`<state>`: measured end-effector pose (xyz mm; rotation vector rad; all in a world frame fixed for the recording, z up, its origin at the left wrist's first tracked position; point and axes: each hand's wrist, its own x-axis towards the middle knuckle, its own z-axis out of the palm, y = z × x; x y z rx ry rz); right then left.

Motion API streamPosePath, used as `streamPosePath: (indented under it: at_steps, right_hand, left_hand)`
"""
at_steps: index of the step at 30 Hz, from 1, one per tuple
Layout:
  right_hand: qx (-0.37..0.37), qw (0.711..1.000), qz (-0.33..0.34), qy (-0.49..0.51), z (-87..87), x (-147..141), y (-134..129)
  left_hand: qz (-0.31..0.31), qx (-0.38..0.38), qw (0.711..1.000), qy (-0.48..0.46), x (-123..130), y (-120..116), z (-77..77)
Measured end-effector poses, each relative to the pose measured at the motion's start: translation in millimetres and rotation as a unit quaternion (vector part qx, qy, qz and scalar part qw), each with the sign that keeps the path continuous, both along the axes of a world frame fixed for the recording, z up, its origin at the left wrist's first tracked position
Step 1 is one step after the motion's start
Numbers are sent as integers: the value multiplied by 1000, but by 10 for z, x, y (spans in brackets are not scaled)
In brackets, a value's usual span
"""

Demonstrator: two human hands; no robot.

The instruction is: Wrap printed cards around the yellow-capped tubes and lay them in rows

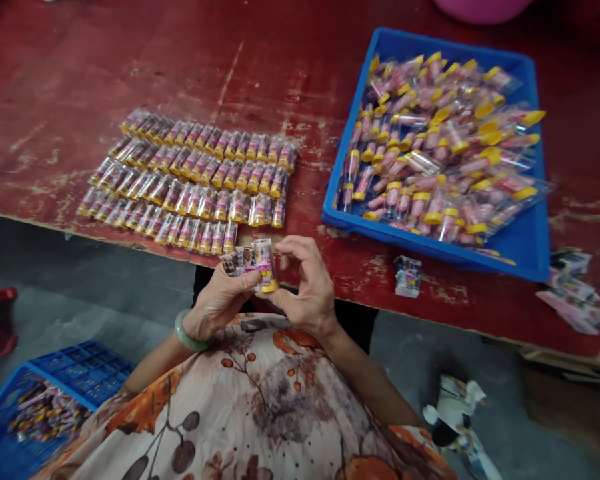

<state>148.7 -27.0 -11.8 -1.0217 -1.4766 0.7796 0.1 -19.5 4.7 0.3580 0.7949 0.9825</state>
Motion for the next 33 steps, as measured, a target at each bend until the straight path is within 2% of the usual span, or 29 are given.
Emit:
streamPosePath:
  at_steps: [4,10,14,20,28,33]
  right_hand:
    - [-3,1000,0,-19,17,6,3]
    - [-14,998,-39,-44,6,1,-42]
    - [-13,999,-25,-34,26,22,-61]
    - [22,999,-21,-40,57,56,-88]
    - [137,978,-95,-123,148,-34,-121]
    - [162,969,-125,-141,105,-65,-124]
  left_hand:
    - [-3,1,1000,-6,5,-9,-1]
    - [-13,-1,1000,5,18,-12,-12]
    - [-7,-13,1000,2,36,0,-20]
    - [-6,-17,1000,1,25,10,-11]
    - [-12,11,1000,-5,40,-7,19]
    - [-18,7,1000,-6,40,-19,23]
